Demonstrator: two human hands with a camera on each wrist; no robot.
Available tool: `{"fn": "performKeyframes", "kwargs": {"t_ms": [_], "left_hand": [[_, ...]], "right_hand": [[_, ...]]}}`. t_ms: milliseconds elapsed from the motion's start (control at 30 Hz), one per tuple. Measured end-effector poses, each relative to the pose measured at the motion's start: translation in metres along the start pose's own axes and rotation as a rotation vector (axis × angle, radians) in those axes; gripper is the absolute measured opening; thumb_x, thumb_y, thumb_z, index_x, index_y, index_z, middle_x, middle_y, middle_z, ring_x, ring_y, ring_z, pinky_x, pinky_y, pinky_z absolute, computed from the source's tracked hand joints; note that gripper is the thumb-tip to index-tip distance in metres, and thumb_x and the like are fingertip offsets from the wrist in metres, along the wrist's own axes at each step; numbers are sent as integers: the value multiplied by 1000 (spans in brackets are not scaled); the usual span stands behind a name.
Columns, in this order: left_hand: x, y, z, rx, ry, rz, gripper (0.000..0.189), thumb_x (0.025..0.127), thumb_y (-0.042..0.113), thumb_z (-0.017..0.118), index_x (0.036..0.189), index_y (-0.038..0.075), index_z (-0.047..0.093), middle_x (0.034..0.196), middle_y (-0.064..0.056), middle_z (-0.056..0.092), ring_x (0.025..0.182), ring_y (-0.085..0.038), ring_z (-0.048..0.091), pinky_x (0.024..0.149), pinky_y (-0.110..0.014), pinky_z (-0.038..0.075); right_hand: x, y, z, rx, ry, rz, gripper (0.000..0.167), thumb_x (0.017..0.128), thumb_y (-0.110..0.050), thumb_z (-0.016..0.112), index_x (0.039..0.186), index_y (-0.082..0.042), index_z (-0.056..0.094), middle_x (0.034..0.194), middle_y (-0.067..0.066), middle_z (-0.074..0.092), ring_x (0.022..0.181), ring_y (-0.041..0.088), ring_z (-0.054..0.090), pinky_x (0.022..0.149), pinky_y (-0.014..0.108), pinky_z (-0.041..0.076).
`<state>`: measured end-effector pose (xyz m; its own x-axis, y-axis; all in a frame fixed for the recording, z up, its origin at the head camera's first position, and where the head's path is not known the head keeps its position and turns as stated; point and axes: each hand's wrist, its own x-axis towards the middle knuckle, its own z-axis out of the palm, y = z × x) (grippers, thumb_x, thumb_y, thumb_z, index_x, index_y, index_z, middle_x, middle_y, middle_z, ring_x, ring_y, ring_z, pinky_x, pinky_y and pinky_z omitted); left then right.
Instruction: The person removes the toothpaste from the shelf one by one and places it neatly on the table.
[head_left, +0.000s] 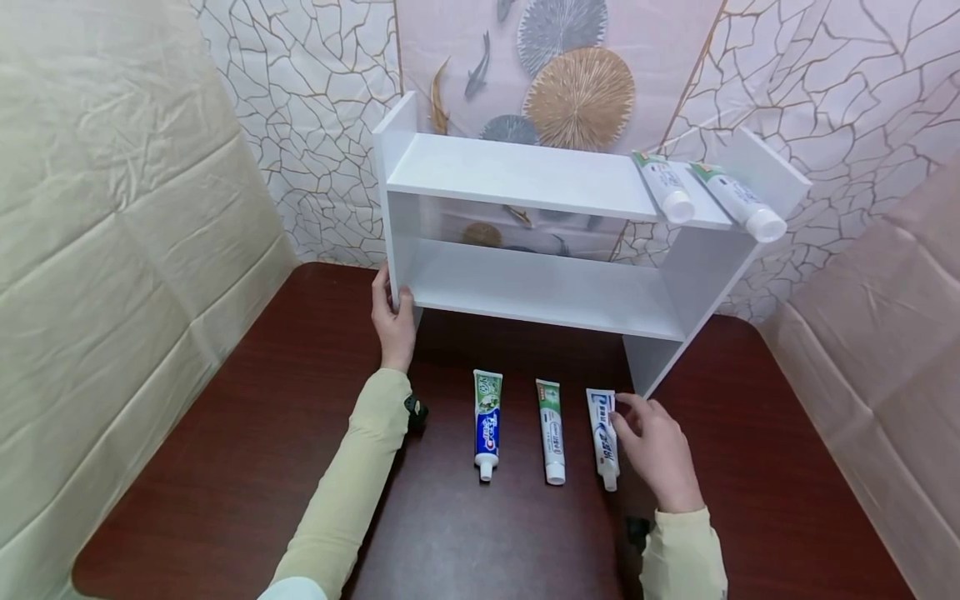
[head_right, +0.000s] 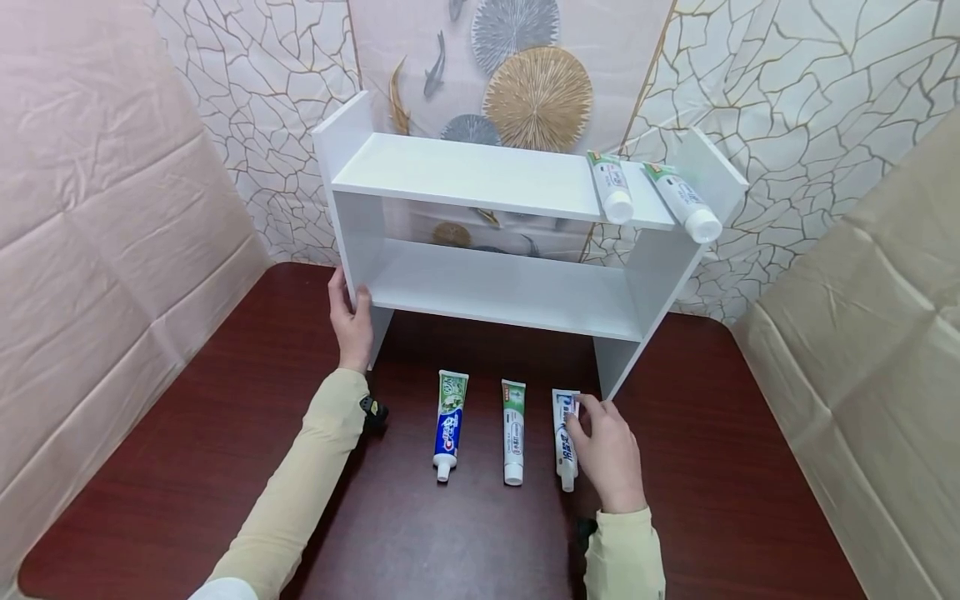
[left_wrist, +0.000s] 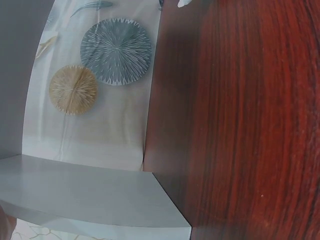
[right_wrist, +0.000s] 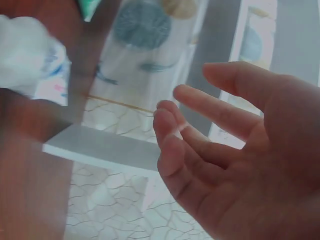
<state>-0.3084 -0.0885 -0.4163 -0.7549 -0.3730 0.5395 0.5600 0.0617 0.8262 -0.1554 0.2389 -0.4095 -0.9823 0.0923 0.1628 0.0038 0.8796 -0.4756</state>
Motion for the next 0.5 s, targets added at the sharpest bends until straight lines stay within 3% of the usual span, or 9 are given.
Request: {"fn": "performKeyframes", "kwargs": {"t_ms": [167,500], "left_hand": [[-1,0,0,-8,-3,-3,47,98,3,44,145,2,38,138,-23,49,110,-22,52,86,-25,42],[0,0,-1,-6,-17,-37,48,99,5,44,146,5,38,140,-22,47,114,-28,51,88,-26,42]], "right_hand": [[5,-10,-6,30,65,-65,37,94,-17,58,129,-3,58,109,20,60,96,33,61,76,48,50],[20,-33,-19,74,180,-186,40,95,-14,59,134,-4,54,126,20,54,111,36,54,88,56,47]]}}
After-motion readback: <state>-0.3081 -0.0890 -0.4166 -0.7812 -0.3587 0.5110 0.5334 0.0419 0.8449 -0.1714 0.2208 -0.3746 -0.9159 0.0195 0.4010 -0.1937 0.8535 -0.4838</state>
